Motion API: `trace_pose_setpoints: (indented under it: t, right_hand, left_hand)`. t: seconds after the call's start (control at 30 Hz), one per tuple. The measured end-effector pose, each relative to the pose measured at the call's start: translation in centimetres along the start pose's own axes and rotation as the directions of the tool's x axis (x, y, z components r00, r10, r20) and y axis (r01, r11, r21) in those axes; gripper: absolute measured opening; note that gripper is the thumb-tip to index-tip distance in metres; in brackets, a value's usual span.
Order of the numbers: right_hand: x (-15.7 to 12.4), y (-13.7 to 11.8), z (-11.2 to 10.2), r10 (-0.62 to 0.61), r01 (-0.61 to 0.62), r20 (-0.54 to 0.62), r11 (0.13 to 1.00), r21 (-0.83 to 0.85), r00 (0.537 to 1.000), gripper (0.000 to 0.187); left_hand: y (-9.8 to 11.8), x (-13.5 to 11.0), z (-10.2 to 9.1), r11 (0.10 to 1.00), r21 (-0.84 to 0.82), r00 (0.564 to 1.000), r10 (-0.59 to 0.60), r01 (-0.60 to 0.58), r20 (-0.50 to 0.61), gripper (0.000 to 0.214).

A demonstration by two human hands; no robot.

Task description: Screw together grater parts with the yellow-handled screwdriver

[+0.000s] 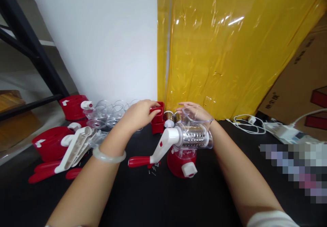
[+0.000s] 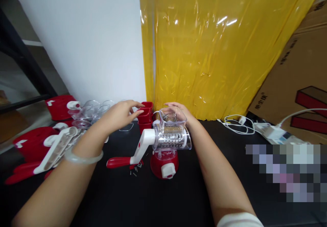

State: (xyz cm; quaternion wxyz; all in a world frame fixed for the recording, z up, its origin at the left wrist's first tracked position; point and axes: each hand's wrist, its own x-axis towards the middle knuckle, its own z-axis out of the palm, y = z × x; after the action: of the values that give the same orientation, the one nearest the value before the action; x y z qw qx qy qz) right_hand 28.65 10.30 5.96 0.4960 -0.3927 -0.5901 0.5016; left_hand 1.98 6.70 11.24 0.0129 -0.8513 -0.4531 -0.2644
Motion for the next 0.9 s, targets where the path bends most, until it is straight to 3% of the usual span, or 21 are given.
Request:
trace_pose_setpoints:
  t: [0.07,0.13,0.23,0.3,0.33,0.4,0.5,0.57,0.73,0.9]
  right_hand:
    - [-0.7,-2.0,-0.4,-0.110,0.107,-0.083,0.994,-0.029,0.991,0.032]
    - [-1.8,-4.4,-0.9,-0.276,0.271,-0.173,0.961,-0.055,0.946,0.031]
    - [-4.4,-7.2,-1.9,-0.474,0.456,-0.342,0.879,-0.137,0.811,0.027]
    - [-6.6,-7.3,-2.6,-0.544,0.503,-0.409,0.838,-0.212,0.733,0.029]
    - [-7.9,-6.6,-2.9,-0.555,0.497,-0.421,0.831,-0.248,0.717,0.032]
    - [-10.4,-4.3,-3.1,-0.506,0.415,-0.399,0.860,-0.296,0.765,0.039]
    - [-13.4,-0.1,-2.3,-0.310,0.240,-0.289,0.937,-0.252,0.906,0.042]
    - [-14.6,1.7,-1.1,-0.249,0.204,-0.227,0.957,-0.207,0.941,0.034]
    - [-14.3,2.2,1.3,-0.168,0.164,-0.133,0.986,-0.042,0.977,0.041]
    - [-12.9,2.0,1.0,-0.120,0.120,-0.037,0.993,-0.007,0.992,0.040]
  left_hand:
    - [2.1,-0.9,-1.9,0.987,-0.156,0.999,0.037,-0.042,-0.037,0.034]
    - [4.1,-1.8,-3.5,0.963,-0.258,0.997,0.069,-0.071,-0.020,0.037]
    - [6.0,-3.2,-5.0,0.945,-0.313,0.982,0.143,-0.097,0.125,0.041]
    - [6.4,-4.2,-4.7,0.943,-0.311,0.962,0.187,-0.118,0.201,0.048]
    - [6.5,-4.8,-4.2,0.943,-0.308,0.956,0.199,-0.127,0.217,0.054]
    - [6.3,-6.0,-2.5,0.940,-0.319,0.962,0.192,-0.123,0.192,0.069]
    - [6.1,-7.9,0.9,0.920,-0.387,0.981,0.131,-0.066,0.146,0.083]
    - [6.2,-8.6,2.9,0.894,-0.445,0.989,0.105,-0.048,0.103,0.078]
    - [6.2,-8.3,5.1,0.882,-0.468,0.999,0.049,-0.054,-0.023,0.048]
    - [5.2,-7.5,5.1,0.838,-0.531,0.991,0.132,-0.128,-0.032,0.032]
